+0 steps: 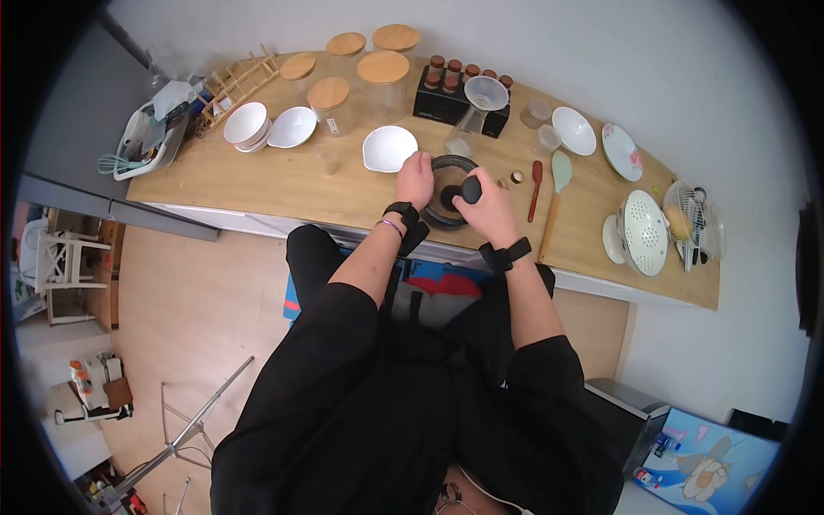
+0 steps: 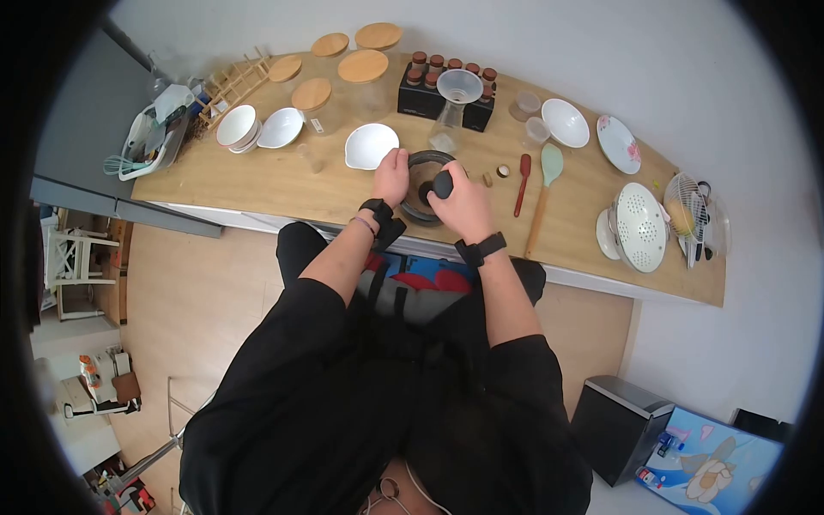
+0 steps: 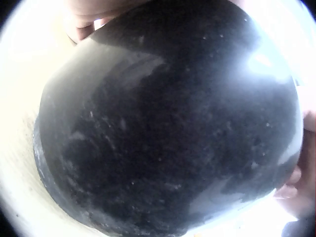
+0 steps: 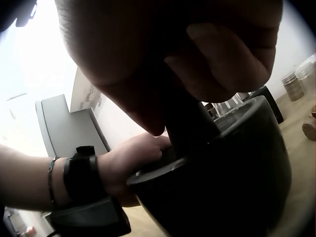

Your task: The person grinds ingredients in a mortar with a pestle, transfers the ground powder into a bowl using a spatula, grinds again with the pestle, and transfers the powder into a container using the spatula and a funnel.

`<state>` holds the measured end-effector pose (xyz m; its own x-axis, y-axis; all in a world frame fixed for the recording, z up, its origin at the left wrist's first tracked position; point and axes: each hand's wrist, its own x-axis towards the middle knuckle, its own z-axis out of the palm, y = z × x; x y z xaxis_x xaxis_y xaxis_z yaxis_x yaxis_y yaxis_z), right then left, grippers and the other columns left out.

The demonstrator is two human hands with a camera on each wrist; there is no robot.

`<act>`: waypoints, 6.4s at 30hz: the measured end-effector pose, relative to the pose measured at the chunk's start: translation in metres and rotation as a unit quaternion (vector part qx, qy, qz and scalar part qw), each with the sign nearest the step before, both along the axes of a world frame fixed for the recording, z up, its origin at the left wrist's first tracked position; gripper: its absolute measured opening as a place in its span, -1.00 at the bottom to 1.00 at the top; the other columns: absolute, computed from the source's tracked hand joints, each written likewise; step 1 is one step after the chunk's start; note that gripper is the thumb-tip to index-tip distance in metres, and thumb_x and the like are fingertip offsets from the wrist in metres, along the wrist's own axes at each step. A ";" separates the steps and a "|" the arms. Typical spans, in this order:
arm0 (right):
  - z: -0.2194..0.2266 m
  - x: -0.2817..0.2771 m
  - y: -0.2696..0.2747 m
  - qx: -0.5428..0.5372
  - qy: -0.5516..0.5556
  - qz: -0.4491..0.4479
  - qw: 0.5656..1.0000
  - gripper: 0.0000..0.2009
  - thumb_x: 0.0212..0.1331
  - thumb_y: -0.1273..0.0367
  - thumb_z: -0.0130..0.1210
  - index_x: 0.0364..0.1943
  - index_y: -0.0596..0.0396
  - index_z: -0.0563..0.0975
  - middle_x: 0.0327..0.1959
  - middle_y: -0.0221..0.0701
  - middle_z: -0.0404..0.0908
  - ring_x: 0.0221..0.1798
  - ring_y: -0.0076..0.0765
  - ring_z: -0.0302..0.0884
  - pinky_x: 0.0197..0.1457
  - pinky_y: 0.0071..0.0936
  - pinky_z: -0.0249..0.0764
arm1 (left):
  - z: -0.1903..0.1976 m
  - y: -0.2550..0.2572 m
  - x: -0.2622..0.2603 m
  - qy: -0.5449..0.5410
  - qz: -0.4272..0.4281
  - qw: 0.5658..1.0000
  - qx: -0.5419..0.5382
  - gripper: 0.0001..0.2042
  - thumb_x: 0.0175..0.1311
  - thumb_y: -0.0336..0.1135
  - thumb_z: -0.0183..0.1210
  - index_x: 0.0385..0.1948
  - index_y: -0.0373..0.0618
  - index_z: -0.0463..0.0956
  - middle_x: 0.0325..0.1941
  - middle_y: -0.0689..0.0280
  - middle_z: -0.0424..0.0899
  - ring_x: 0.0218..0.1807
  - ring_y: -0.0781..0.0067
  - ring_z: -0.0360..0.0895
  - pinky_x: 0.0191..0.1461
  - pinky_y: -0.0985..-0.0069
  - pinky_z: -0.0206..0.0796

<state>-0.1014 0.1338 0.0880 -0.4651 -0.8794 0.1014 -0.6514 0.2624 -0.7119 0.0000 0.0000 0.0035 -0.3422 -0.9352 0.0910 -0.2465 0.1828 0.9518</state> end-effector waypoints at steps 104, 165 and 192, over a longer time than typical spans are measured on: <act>0.128 -0.072 0.216 -0.415 -0.007 -0.402 0.816 -0.81 0.31 0.33 0.12 -0.40 0.13 0.62 -0.55 -0.57 0.48 -0.56 -0.68 0.30 -0.54 -0.72 0.08 | 0.002 0.000 0.001 -0.061 -0.080 0.994 -0.052 -0.66 0.48 -0.13 -0.04 -0.14 -0.25 0.57 -0.20 -0.11 0.64 -0.08 -0.20 0.55 0.00 0.13 0.39; 0.026 0.014 -0.014 -0.209 -0.308 -0.014 0.928 -0.60 0.38 0.22 0.09 -0.57 0.22 0.57 -0.76 -0.57 0.36 -0.66 -0.67 0.26 -0.55 -0.56 0.17 | -0.003 0.043 0.050 -0.056 -0.035 0.989 -0.131 -0.74 0.45 -0.29 -0.07 0.01 -0.20 0.47 -0.06 -0.05 0.57 0.02 -0.15 0.48 0.11 0.07 0.33; 0.059 0.007 0.001 -0.271 -0.063 0.146 0.949 -0.72 0.12 0.40 0.11 -0.70 0.24 0.55 -0.77 -0.33 0.46 -0.70 -0.45 0.38 -0.57 -0.48 0.20 | -0.003 0.044 0.050 -0.037 -0.035 0.989 -0.135 -0.76 0.45 -0.31 -0.05 -0.01 -0.20 0.48 -0.10 -0.04 0.56 0.00 -0.16 0.48 0.10 0.09 0.33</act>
